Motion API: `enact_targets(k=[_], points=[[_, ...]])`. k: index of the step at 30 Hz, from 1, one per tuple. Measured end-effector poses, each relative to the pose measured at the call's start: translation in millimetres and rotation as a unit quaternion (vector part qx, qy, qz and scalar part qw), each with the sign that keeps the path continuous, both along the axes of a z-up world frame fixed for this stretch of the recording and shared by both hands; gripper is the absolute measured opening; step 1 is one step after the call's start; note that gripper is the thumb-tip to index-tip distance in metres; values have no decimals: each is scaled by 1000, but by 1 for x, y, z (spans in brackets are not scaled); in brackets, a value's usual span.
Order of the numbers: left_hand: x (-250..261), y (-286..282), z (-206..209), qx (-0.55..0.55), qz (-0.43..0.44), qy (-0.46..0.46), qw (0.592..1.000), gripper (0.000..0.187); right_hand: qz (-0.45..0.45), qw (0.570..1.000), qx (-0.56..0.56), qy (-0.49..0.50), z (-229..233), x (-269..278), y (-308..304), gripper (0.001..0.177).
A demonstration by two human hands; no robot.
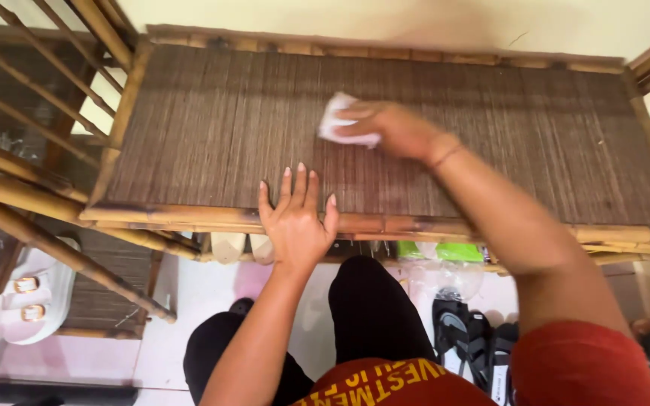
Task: The person wipes down the surfaces and frame of a bamboo shoe rack using a white cloth, moving across multiple shelves.
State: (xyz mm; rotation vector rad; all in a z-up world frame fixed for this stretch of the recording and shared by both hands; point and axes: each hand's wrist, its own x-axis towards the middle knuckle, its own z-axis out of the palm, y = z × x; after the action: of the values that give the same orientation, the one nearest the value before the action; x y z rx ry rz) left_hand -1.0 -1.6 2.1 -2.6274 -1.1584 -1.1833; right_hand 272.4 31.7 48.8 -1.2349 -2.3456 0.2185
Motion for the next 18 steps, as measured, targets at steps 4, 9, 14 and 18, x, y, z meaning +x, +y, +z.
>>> enact_targets(k=[4, 9, 14, 18], points=[[2, 1, -3, 0, 2, 9, 1000, 46, -281, 917, -260, -117, 41, 69, -23, 45], [2, 2, -1, 11, 5, 7, 1000, 46, -380, 910, -148, -73, 72, 57, 7, 40], [0, 1, -2, 11, 3, -3, 1000, 44, -214, 973, -3, 84, 16, 7, 83, 37], [0, 2, -3, 7, -2, 2, 1000, 43, -230, 970, -52, 66, -2, 44, 83, 42]])
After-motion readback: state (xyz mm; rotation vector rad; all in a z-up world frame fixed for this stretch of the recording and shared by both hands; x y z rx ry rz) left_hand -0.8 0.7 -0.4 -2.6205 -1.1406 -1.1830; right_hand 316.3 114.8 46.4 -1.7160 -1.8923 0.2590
